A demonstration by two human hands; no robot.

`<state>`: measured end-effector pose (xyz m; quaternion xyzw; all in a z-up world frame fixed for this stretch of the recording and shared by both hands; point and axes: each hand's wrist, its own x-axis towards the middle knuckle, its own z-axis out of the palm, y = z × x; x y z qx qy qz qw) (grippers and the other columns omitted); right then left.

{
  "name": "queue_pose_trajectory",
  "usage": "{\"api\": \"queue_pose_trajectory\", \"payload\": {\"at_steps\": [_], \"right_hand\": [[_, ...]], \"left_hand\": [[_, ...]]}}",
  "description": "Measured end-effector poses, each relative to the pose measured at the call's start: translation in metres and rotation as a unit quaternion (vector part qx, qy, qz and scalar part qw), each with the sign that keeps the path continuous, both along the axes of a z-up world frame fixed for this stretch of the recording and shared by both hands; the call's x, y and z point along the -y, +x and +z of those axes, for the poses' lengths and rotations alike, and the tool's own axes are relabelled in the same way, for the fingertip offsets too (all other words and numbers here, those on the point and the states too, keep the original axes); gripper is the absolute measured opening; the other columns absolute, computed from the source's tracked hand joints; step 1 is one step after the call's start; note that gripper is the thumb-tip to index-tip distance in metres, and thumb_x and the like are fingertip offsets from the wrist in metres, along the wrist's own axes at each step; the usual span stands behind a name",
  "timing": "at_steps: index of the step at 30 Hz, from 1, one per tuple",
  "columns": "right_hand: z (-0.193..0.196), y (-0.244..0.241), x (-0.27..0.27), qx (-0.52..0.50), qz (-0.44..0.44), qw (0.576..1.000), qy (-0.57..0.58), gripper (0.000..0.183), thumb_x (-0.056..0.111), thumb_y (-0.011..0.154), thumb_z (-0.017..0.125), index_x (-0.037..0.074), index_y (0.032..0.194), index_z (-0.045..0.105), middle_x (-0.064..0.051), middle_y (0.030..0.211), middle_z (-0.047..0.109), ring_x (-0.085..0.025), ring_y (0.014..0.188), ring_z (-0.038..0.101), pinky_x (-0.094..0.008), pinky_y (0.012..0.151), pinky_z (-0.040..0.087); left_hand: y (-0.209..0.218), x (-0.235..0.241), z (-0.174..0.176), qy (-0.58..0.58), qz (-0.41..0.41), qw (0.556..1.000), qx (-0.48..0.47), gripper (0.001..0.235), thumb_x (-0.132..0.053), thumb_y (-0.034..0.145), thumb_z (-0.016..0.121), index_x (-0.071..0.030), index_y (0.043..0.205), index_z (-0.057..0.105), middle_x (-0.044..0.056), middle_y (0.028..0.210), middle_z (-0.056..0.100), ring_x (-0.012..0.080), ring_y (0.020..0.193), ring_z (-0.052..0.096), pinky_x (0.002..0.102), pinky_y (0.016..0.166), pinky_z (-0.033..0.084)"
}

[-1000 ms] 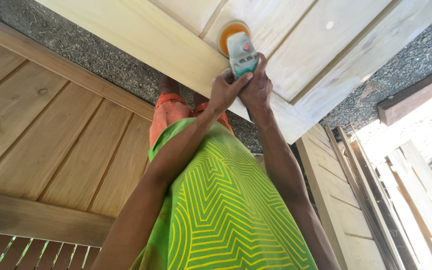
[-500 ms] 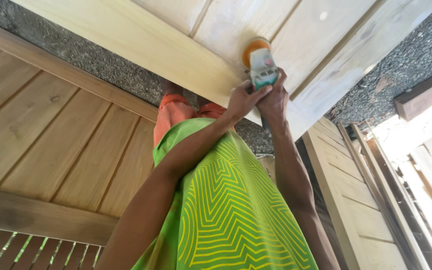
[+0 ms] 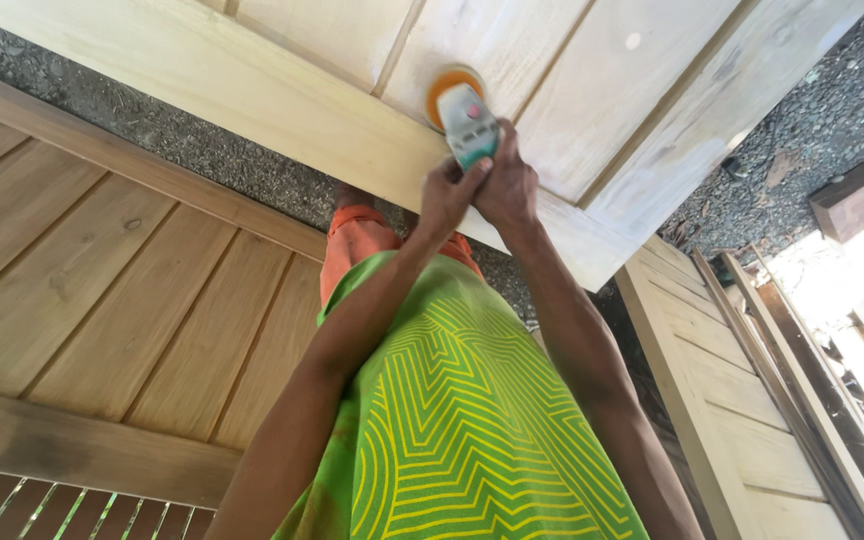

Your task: The person uses an electric orbital sander to smooth the surface of a large wooden door or panel. The person moves the sander systematically across the wood, occasionally using their left hand to steady the panel or wipe away dust.

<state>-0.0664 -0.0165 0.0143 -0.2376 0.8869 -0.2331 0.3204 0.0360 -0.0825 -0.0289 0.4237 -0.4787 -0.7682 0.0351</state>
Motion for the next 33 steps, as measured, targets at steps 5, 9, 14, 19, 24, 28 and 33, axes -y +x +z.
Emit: {"api": "queue_pose_trajectory", "payload": {"at_steps": [5, 9, 14, 19, 24, 28, 33], "right_hand": [[0.003, -0.004, -0.056, -0.012, -0.055, 0.998, 0.025, 0.09, 0.034, 0.085, 0.084, 0.001, 0.145, 0.025, -0.027, 0.097, 0.074, -0.044, 0.08, 0.076, -0.05, 0.072, 0.063], [-0.003, -0.004, -0.063, -0.046, -0.048, 0.998, 0.015, 0.087, 0.032, 0.086, 0.084, 0.001, 0.144, 0.027, -0.029, 0.097, 0.073, -0.046, 0.08, 0.075, -0.053, 0.072, 0.062], [-0.012, -0.01, -0.022, -0.018, -0.02, 0.999, 0.02, 0.085, 0.034, 0.088, 0.078, -0.001, 0.143, 0.024, -0.03, 0.093, 0.071, -0.047, 0.078, 0.074, -0.053, 0.075, 0.061], [0.0, -0.031, 0.025, -0.06, -0.001, 0.997, -0.04, 0.073, 0.033, 0.093, 0.077, 0.004, 0.144, 0.031, -0.028, 0.093, 0.074, -0.05, 0.086, 0.072, -0.056, 0.076, 0.057], [0.003, -0.038, 0.046, -0.072, 0.019, 0.995, -0.066, 0.074, 0.033, 0.095, 0.078, 0.003, 0.144, 0.032, -0.025, 0.096, 0.075, -0.047, 0.088, 0.074, -0.055, 0.077, 0.058], [0.004, -0.028, 0.044, -0.064, 0.04, 0.996, -0.056, 0.076, 0.033, 0.091, 0.079, 0.003, 0.143, 0.032, -0.025, 0.095, 0.074, -0.048, 0.085, 0.074, -0.055, 0.074, 0.058], [-0.005, -0.026, 0.032, -0.073, 0.073, 0.994, -0.02, 0.066, 0.024, 0.098, 0.07, 0.006, 0.147, 0.031, -0.025, 0.098, 0.075, -0.047, 0.084, 0.074, -0.053, 0.076, 0.06]], "left_hand": [[-0.016, -0.032, 0.012, -0.03, -0.161, 0.985, 0.055, 0.062, -0.055, 0.085, 0.074, 0.004, 0.106, 0.072, 0.018, 0.094, 0.078, 0.0229, 0.082, 0.076, 0.035, 0.073, 0.062], [-0.022, -0.032, 0.014, -0.067, -0.14, 0.987, 0.049, 0.063, -0.055, 0.084, 0.074, 0.004, 0.107, 0.072, 0.017, 0.092, 0.078, 0.0221, 0.083, 0.077, 0.034, 0.075, 0.061], [-0.016, 0.001, 0.01, -0.088, -0.075, 0.993, -0.002, 0.058, -0.051, 0.089, 0.073, 0.003, 0.11, 0.073, 0.014, 0.096, 0.078, 0.0172, 0.088, 0.075, 0.032, 0.08, 0.059], [-0.041, 0.043, 0.022, -0.093, -0.028, 0.995, 0.011, 0.055, -0.049, 0.09, 0.072, 0.005, 0.101, 0.074, 0.013, 0.084, 0.079, 0.0136, 0.08, 0.072, 0.031, 0.072, 0.058], [-0.046, 0.06, 0.029, -0.078, -0.008, 0.997, 0.023, 0.055, -0.049, 0.09, 0.072, 0.006, 0.096, 0.073, 0.012, 0.08, 0.077, 0.0121, 0.076, 0.071, 0.03, 0.068, 0.057], [-0.03, 0.054, 0.021, -0.034, 0.013, 0.999, 0.005, 0.058, -0.049, 0.092, 0.072, 0.008, 0.1, 0.072, 0.011, 0.082, 0.075, 0.011, 0.076, 0.065, 0.03, 0.066, 0.055], [-0.025, 0.035, 0.012, 0.004, 0.024, 0.999, -0.048, 0.064, -0.055, 0.096, 0.065, 0.006, 0.112, 0.069, 0.009, 0.093, 0.075, 0.011, 0.088, 0.066, 0.031, 0.077, 0.055]]}}
